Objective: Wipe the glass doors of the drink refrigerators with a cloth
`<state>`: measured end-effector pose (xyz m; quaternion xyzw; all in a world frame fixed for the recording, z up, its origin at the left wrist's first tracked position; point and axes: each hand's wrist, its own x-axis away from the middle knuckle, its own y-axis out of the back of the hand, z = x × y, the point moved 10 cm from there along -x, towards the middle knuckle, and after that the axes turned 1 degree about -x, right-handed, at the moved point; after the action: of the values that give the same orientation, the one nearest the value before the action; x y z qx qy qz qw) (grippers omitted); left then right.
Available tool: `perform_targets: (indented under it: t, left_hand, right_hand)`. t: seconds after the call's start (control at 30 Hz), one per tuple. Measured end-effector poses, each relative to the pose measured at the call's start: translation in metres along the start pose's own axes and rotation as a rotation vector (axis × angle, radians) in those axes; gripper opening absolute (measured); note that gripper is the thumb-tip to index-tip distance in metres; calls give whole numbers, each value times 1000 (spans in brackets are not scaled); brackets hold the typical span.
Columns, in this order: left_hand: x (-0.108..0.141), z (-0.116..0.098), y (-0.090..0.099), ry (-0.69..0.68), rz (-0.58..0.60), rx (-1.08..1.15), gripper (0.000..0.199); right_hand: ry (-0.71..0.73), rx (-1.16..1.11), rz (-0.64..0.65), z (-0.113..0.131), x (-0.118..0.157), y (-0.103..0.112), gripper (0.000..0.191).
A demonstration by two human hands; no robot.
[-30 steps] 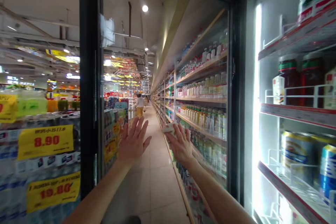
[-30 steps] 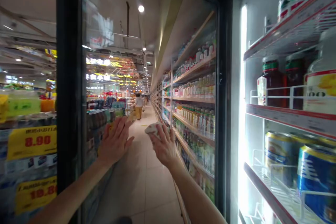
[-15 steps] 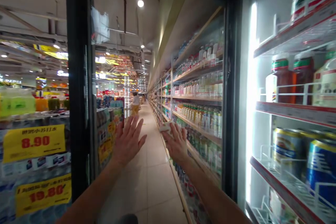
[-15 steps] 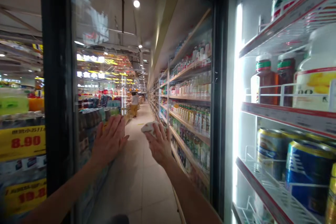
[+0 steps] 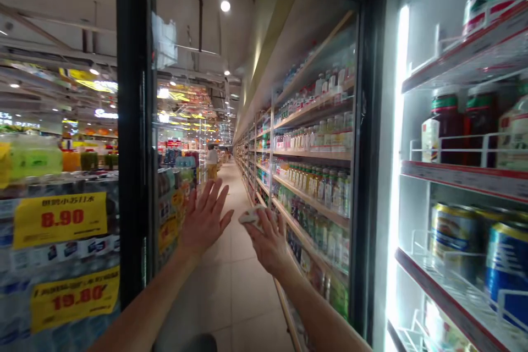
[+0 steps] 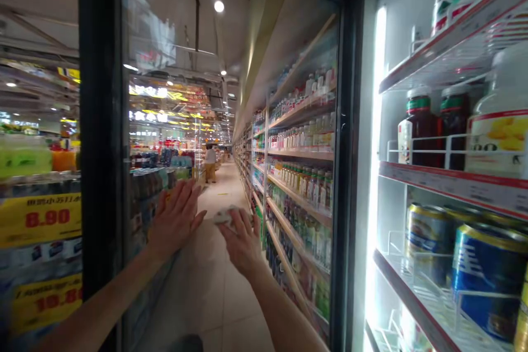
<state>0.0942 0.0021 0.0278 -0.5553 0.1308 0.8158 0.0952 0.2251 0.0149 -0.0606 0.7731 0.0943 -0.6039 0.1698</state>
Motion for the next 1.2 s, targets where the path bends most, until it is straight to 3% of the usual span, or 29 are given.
perform_targets:
  t: [0.07,0.2,0.27,0.3,0.37,0.47,0.53,0.57,0.63,0.73,0.77,0.83,0.87,0.97,1.03,1.1,1.2]
  left_hand:
    - [0,0,1,1,4,4,69]
    - [0,-1,1,12,34,11,67]
    - [0,-2,1,7,34,5,67]
    - [-1,-3,2,3,27,-2,68]
    - [-2,-4,2,-5,16,-14,69]
    - [-1,-5,5,-28,-5,-33,71]
    - [6,-3,11,-31,-22,-48,71]
    - [12,-1,14,-23,-27,-55,71]
    - [26,3,19,-7,-23,-65,69]
    - [44,8,20,-6,-10,-69,68]
    - [48,10,20,-1,-5,-69,69]
    - [50,12,18,10,-1,-68,70]
    - [50,12,17,8,0,-69,70]
    - [48,11,16,-12,2,-57,72]
    - [47,13,13,-1,17,-35,73]
    - [47,15,10,17,29,-22,73]
    - [49,14,8,13,23,-37,74]
  right_hand:
    - [-93,43,-57,-33,12,13,46]
    - [-615,107,-265,-168,53,56,46]
    - [-833,119,-392,-198,71,69,48]
    - [-871,125,-424,-194,73,69,48]
    - [-757,130,-374,-154,55,56,47]
    - [-264,69,-130,-50,13,17,44]
    - [-41,30,-39,-10,7,5,43]
    - [-10,28,-25,-10,8,6,42]
    - [-80,65,-55,-42,14,17,42]
    - [-415,149,-221,-114,29,46,46]
    - [-532,163,-281,-126,35,52,48]
    - [-629,158,-323,-117,37,51,51]
    - [-576,137,-289,-96,32,43,52]
    - [-168,14,-66,-8,16,7,51]
    - [-6,-45,27,17,24,-3,48]
    - [-73,-9,-3,-9,37,5,46]
    - [-445,110,-182,-85,57,36,49]
